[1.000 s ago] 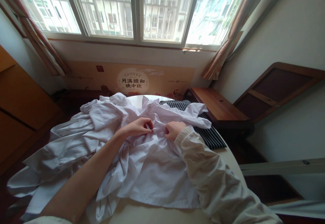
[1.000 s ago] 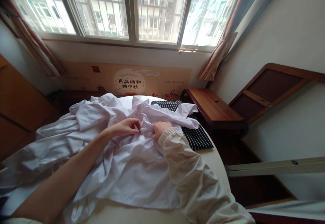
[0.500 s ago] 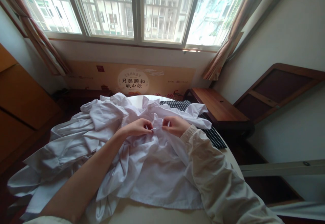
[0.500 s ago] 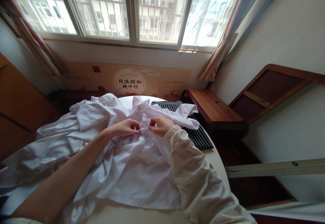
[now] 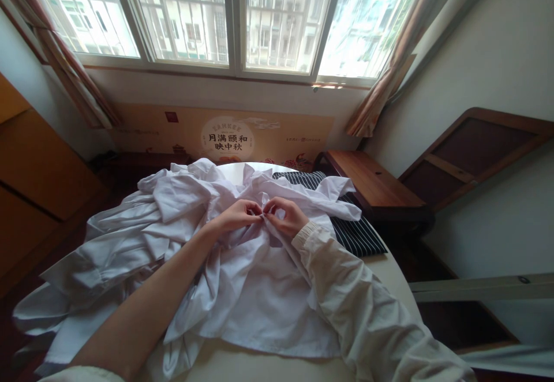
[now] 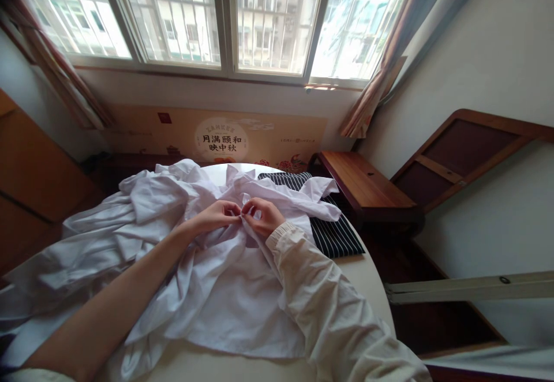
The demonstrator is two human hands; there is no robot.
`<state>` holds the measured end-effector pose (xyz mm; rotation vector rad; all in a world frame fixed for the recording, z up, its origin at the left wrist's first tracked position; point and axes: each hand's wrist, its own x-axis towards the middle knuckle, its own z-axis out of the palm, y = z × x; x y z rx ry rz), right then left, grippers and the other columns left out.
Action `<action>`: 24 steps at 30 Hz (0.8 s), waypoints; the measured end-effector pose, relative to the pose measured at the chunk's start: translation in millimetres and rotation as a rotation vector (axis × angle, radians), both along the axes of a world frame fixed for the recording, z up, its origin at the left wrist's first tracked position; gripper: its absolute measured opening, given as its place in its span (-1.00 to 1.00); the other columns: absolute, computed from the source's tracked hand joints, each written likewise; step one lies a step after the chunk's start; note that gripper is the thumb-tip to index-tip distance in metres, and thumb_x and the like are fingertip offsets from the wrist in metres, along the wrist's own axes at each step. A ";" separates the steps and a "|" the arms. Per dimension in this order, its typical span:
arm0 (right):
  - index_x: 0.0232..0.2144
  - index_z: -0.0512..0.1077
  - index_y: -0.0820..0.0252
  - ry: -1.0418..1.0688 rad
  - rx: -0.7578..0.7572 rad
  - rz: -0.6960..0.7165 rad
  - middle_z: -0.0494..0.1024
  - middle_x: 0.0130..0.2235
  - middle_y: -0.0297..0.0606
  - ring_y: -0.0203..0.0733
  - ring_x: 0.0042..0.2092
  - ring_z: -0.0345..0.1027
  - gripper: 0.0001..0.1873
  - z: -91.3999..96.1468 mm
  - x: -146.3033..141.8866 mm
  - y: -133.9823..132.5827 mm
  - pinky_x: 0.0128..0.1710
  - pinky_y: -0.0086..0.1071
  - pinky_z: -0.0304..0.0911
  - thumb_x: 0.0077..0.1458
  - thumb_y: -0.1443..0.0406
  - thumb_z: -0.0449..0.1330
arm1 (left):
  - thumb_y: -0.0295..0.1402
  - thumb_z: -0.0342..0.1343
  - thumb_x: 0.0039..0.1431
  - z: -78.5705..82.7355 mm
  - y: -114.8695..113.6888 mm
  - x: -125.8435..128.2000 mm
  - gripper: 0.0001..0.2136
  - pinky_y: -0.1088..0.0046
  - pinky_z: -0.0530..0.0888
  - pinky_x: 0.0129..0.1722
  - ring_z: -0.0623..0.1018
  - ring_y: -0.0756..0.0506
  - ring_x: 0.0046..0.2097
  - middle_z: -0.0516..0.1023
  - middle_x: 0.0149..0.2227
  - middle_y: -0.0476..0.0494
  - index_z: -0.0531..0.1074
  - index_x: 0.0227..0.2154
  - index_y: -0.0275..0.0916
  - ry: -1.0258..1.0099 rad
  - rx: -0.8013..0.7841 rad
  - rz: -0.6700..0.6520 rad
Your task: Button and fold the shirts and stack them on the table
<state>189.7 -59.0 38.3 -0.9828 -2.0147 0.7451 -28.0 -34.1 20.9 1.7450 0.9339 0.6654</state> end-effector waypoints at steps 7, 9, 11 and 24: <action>-0.30 0.54 0.17 0.028 0.067 -0.136 0.63 -0.28 -0.26 -0.24 -0.34 0.42 -0.86 -21.6 -2.9 1.5 -0.24 -0.36 0.39 0.11 0.22 0.32 | -0.20 0.35 0.02 -1.8 0.1 2.2 -0.71 0.46 0.43 -0.26 0.53 -0.06 -0.30 0.64 -0.31 -0.14 0.64 -0.28 -0.33 -0.077 -0.035 0.005; -0.30 0.54 0.16 -0.004 0.091 -0.179 0.64 -0.27 -0.26 -0.24 -0.35 0.41 -0.84 -22.5 -2.6 0.3 -0.24 -0.35 0.39 0.11 0.19 0.33 | -0.22 0.35 0.00 -4.4 1.3 2.0 -0.72 0.46 0.44 -0.25 0.53 -0.07 -0.29 0.64 -0.31 -0.13 0.64 -0.29 -0.32 -0.104 -0.050 0.015; -0.31 0.54 0.15 -0.042 0.117 -0.213 0.64 -0.27 -0.27 -0.24 -0.35 0.41 -0.82 -22.1 -2.4 -1.3 -0.23 -0.35 0.38 0.11 0.17 0.33 | -0.22 0.36 0.00 -7.2 2.4 1.5 -0.72 0.46 0.44 -0.25 0.53 -0.07 -0.29 0.64 -0.30 -0.13 0.64 -0.28 -0.31 -0.130 -0.062 0.026; -0.34 0.59 0.11 -0.183 0.147 -0.249 0.66 -0.30 -0.31 -0.23 -0.33 0.47 -0.78 -22.0 1.3 -2.4 -0.12 -0.34 0.36 0.18 0.09 0.35 | 0.02 0.29 0.20 -8.1 -0.6 0.9 -0.57 0.49 0.42 -0.30 0.54 -0.07 -0.28 0.67 -0.26 -0.19 0.68 -0.20 -0.32 -0.104 0.033 0.044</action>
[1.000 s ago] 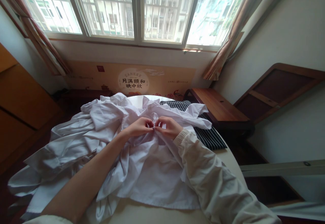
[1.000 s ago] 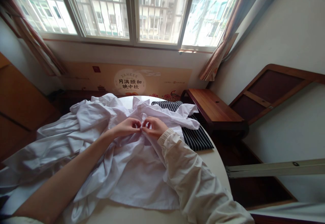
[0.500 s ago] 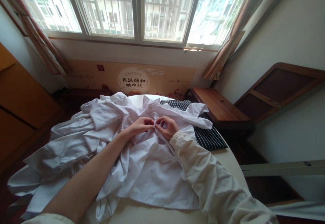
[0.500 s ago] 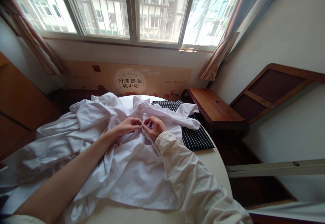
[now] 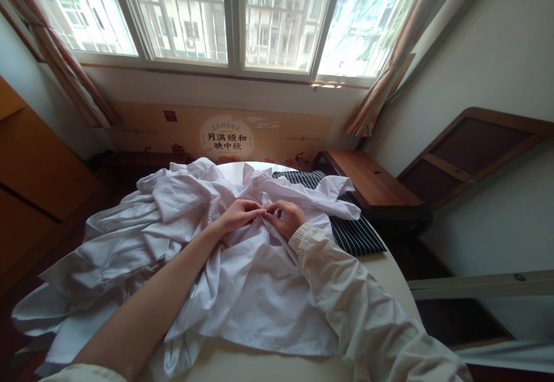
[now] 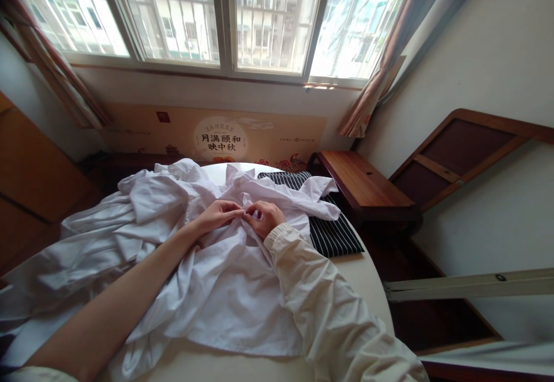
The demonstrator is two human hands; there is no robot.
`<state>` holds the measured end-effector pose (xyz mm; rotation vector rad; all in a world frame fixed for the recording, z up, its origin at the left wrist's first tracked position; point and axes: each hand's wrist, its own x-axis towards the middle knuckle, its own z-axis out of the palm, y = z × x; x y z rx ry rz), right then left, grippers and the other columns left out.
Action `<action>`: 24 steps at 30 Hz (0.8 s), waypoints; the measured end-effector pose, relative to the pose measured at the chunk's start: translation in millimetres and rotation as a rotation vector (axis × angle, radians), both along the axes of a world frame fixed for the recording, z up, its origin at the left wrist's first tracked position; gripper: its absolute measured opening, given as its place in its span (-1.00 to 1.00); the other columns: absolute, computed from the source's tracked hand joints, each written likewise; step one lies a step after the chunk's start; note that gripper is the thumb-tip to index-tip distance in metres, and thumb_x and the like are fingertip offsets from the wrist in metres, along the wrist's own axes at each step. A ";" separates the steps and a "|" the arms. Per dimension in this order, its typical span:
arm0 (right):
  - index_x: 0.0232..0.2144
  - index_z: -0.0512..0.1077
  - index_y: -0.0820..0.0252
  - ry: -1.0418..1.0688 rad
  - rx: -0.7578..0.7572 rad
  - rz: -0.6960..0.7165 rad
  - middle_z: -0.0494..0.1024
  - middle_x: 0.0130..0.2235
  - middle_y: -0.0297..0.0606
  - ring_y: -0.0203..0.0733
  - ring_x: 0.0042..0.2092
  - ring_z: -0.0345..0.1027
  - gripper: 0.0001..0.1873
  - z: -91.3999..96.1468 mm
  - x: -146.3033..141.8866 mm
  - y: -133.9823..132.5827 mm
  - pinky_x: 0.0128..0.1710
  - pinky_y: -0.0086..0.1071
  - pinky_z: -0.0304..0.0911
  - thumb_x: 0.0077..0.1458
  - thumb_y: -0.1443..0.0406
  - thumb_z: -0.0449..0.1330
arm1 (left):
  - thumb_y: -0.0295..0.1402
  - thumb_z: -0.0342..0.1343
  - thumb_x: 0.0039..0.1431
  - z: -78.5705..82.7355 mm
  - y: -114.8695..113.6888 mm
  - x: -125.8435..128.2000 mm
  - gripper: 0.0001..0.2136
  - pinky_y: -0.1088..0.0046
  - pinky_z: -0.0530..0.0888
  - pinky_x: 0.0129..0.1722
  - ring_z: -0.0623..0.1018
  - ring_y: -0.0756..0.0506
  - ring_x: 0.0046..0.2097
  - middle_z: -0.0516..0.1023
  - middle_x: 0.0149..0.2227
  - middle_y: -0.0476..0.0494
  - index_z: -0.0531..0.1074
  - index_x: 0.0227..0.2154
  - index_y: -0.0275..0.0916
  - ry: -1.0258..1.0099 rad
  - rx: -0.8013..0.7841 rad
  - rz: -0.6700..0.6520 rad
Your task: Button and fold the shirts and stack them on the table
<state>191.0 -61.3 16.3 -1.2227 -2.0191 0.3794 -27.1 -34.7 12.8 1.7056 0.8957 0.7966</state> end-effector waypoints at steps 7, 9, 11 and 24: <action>-0.24 0.58 0.12 0.040 -0.096 -0.071 0.66 -0.23 -0.29 -0.23 -0.34 0.46 -0.77 1.3 -0.4 -11.0 -0.21 -0.35 0.39 0.18 0.10 0.34 | -0.03 0.30 0.18 -6.0 2.1 0.7 -0.60 0.44 0.49 -0.18 0.61 -0.12 -0.21 0.71 -0.20 -0.21 0.69 -0.18 -0.30 -0.007 0.022 0.020; -0.26 0.57 0.13 0.036 -0.102 -0.104 0.66 -0.25 -0.28 -0.23 -0.34 0.46 -0.75 -1.8 -0.7 -13.6 -0.21 -0.34 0.38 0.19 0.08 0.33 | -0.05 0.32 0.16 -6.3 2.0 0.5 -0.61 0.41 0.51 -0.14 0.62 -0.14 -0.17 0.71 -0.18 -0.22 0.68 -0.16 -0.30 -0.004 0.032 0.034; -0.28 0.57 0.13 0.032 -0.094 -0.114 0.65 -0.26 -0.28 -0.22 -0.33 0.46 -0.74 -5.4 -0.4 -14.4 -0.21 -0.34 0.38 0.19 0.07 0.32 | -0.08 0.34 0.14 -5.7 1.3 0.6 -0.63 0.40 0.52 -0.11 0.63 -0.15 -0.15 0.72 -0.16 -0.21 0.68 -0.16 -0.29 -0.003 0.036 0.036; -0.31 0.57 0.12 0.154 -0.075 -0.054 0.65 -0.29 -0.27 -0.17 -0.26 0.51 -0.77 -13.9 2.0 -12.0 -0.24 -0.36 0.36 0.28 0.11 0.24 | -0.04 0.36 0.15 0.9 -7.5 6.8 -0.62 0.45 0.49 -0.21 0.59 -0.08 -0.24 0.69 -0.24 -0.19 0.67 -0.21 -0.31 -0.081 -0.003 0.055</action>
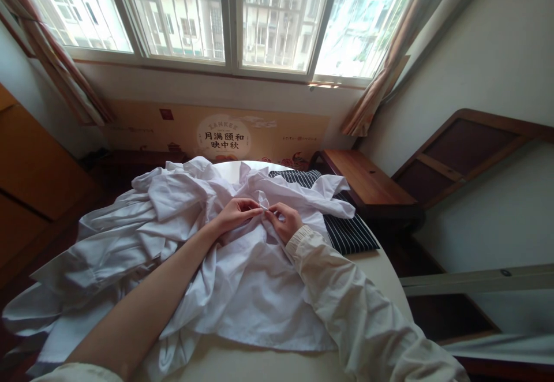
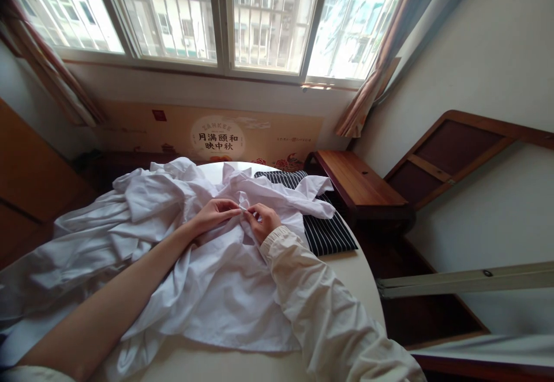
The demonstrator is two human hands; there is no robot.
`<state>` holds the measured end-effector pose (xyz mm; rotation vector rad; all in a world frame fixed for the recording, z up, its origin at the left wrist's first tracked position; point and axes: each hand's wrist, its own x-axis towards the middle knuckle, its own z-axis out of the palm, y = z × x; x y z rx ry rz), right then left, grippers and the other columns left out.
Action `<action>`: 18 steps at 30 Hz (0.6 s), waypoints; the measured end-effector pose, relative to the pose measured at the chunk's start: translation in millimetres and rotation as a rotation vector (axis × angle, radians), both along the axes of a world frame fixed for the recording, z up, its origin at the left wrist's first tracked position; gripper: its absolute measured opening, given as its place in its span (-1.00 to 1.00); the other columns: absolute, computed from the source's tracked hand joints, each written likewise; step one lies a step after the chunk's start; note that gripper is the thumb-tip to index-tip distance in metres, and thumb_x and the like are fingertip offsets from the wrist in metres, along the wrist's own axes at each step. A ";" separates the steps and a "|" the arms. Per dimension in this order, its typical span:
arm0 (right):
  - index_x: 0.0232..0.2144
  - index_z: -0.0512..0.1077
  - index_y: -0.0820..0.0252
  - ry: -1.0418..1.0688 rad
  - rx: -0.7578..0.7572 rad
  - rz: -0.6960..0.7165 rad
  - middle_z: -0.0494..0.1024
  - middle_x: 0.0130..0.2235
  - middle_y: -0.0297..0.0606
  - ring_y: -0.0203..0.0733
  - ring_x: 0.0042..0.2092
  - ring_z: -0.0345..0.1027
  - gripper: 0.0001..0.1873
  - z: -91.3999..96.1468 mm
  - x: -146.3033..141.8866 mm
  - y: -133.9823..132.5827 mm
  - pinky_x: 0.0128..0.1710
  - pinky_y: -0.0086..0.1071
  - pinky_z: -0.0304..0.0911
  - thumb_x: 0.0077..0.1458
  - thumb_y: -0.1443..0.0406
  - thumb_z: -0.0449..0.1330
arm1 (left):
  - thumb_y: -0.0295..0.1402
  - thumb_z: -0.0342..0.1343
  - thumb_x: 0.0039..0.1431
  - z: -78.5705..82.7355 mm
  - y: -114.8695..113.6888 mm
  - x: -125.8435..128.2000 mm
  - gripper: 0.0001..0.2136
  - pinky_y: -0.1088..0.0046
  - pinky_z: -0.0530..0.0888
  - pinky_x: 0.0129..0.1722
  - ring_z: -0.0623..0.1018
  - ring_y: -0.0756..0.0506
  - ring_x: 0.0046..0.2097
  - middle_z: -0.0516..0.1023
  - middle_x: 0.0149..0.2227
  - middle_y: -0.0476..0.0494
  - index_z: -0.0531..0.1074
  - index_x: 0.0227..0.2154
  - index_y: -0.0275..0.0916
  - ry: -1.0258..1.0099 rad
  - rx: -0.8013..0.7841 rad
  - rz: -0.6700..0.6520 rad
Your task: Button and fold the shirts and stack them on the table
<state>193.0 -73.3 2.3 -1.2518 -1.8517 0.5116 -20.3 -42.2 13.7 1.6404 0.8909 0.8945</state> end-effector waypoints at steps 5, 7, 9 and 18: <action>-0.32 0.57 0.12 0.024 0.032 0.005 0.64 -0.31 -0.28 -0.19 -0.29 0.49 -0.77 -0.4 -0.6 -0.4 -0.26 -0.36 0.34 0.28 0.13 0.23 | -0.10 0.39 0.13 -1.4 0.7 -0.3 -0.67 0.45 0.49 -0.14 0.60 -0.10 -0.19 0.69 -0.22 -0.19 0.67 -0.23 -0.30 -0.007 0.057 -0.017; -0.32 0.57 0.12 0.026 0.051 -0.010 0.65 -0.30 -0.28 -0.20 -0.31 0.49 -0.78 -0.6 -1.2 -0.4 -0.27 -0.36 0.34 0.27 0.13 0.24 | -0.11 0.37 0.16 -2.4 1.0 -0.4 -0.68 0.46 0.48 -0.15 0.60 -0.09 -0.19 0.69 -0.22 -0.19 0.67 -0.22 -0.30 -0.001 0.069 -0.021; -0.31 0.57 0.12 0.034 0.067 -0.044 0.65 -0.31 -0.28 -0.20 -0.34 0.48 -0.79 -1.1 -1.7 -0.2 -0.29 -0.35 0.34 0.24 0.12 0.27 | -0.10 0.36 0.17 -3.8 1.2 -0.5 -0.67 0.47 0.47 -0.20 0.59 -0.08 -0.23 0.69 -0.24 -0.18 0.67 -0.22 -0.30 0.001 0.074 -0.020; -0.35 0.59 0.10 -0.064 0.165 -0.063 0.64 -0.38 -0.30 -0.17 -0.37 0.48 -0.84 1.5 -3.1 -2.7 -0.20 -0.29 0.35 0.23 0.18 0.30 | -0.05 0.33 0.20 -6.3 0.8 0.4 -0.65 0.47 0.47 -0.26 0.59 -0.09 -0.26 0.68 -0.27 -0.16 0.67 -0.24 -0.29 0.046 0.141 0.009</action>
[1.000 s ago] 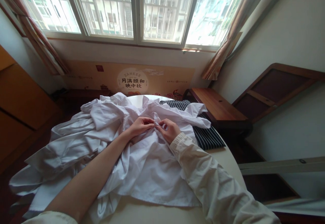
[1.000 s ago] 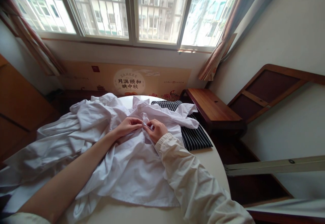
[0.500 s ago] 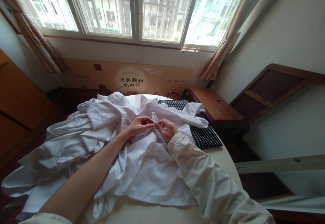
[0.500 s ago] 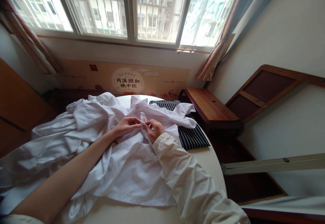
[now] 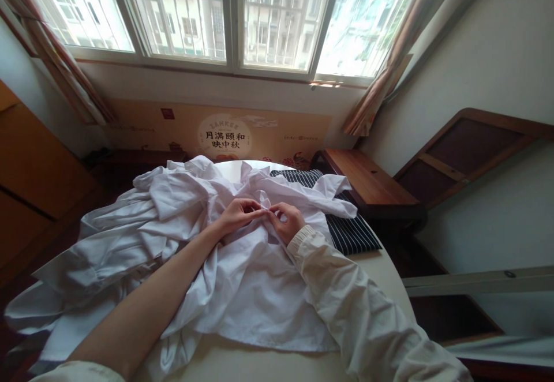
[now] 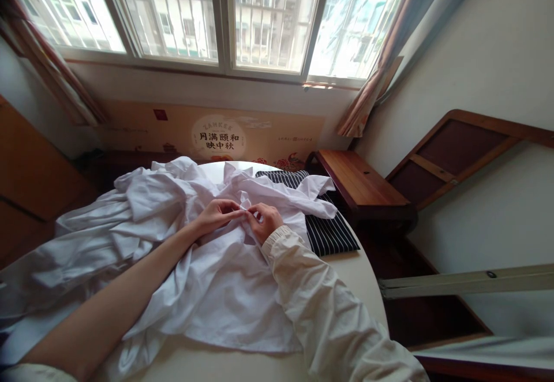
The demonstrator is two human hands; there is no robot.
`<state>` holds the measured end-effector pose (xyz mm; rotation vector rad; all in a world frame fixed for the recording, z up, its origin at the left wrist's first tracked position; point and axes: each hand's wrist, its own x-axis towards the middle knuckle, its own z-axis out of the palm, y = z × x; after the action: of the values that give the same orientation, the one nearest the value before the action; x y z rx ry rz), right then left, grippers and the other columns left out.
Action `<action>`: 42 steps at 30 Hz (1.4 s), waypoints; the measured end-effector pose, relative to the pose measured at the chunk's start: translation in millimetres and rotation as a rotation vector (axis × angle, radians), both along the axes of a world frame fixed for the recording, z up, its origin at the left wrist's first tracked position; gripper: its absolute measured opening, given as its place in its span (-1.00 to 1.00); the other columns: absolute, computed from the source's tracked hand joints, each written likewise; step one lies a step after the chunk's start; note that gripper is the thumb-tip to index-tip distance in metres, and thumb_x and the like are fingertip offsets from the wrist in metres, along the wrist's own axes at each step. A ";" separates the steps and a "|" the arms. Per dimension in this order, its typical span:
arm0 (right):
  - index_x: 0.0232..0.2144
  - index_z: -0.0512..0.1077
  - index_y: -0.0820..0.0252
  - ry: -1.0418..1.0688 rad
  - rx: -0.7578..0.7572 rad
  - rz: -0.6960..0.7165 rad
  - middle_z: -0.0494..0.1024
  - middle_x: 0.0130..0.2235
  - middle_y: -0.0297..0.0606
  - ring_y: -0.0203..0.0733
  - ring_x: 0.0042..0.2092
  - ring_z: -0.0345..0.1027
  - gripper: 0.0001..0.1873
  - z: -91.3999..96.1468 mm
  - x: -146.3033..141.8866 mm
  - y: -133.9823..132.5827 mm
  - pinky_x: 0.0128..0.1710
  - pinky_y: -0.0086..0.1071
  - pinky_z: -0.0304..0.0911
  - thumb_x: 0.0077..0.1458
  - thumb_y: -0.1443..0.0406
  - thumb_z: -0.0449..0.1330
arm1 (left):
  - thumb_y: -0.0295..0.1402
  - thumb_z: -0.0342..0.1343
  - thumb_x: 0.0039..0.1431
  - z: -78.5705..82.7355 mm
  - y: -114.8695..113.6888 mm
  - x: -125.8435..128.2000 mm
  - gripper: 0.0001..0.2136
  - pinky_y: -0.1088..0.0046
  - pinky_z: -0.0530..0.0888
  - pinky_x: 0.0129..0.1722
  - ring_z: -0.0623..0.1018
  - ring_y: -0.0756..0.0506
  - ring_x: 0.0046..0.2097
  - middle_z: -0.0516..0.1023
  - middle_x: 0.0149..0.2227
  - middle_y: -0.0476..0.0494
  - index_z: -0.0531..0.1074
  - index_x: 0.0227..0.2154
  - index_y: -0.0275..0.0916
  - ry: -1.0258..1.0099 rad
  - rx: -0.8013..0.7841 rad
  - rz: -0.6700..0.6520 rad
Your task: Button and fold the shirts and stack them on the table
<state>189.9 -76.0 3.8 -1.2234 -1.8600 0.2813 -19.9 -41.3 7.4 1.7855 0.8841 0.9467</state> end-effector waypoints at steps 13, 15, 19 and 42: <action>-0.31 0.62 0.10 0.079 -0.044 0.086 0.69 -0.33 -0.25 -0.13 -0.32 0.54 -0.83 -4.7 1.7 4.6 -0.18 -0.28 0.40 0.25 0.20 0.26 | -0.08 0.33 0.17 0.5 1.8 -2.2 -0.67 0.45 0.47 -0.24 0.58 -0.08 -0.27 0.66 -0.29 -0.15 0.63 -0.28 -0.31 -0.014 -0.012 -0.044; -0.31 0.62 0.10 0.075 -0.040 0.105 0.70 -0.30 -0.24 -0.11 -0.28 0.56 -0.84 -5.7 2.2 5.3 -0.13 -0.26 0.40 0.25 0.22 0.25 | -0.10 0.32 0.18 0.6 1.0 -1.9 -0.69 0.46 0.46 -0.24 0.57 -0.07 -0.27 0.65 -0.30 -0.13 0.62 -0.29 -0.30 -0.009 0.008 -0.038; -0.29 0.62 0.09 0.075 -0.059 0.099 0.70 -0.27 -0.24 -0.10 -0.24 0.56 -0.86 -7.9 3.8 6.7 -0.13 -0.27 0.40 0.25 0.24 0.25 | -0.13 0.31 0.20 1.0 -1.7 0.0 -0.73 0.47 0.47 -0.22 0.57 -0.07 -0.24 0.65 -0.27 -0.12 0.60 -0.27 -0.28 -0.009 0.061 -0.017; -0.32 0.53 0.07 -0.008 -0.029 0.034 0.64 -0.33 -0.31 -0.15 -0.32 0.46 -0.87 -4.2 1.7 1.8 -0.13 -0.25 0.33 0.29 0.24 0.21 | 0.01 0.30 0.22 12.9 -11.6 4.0 -0.61 0.46 0.49 -0.32 0.58 -0.06 -0.31 0.67 -0.29 -0.16 0.63 -0.24 -0.28 -0.004 0.114 0.012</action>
<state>191.5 -74.2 -0.4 -1.2157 -1.8908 0.3235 -15.8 -52.9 20.3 1.8753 0.8536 1.0260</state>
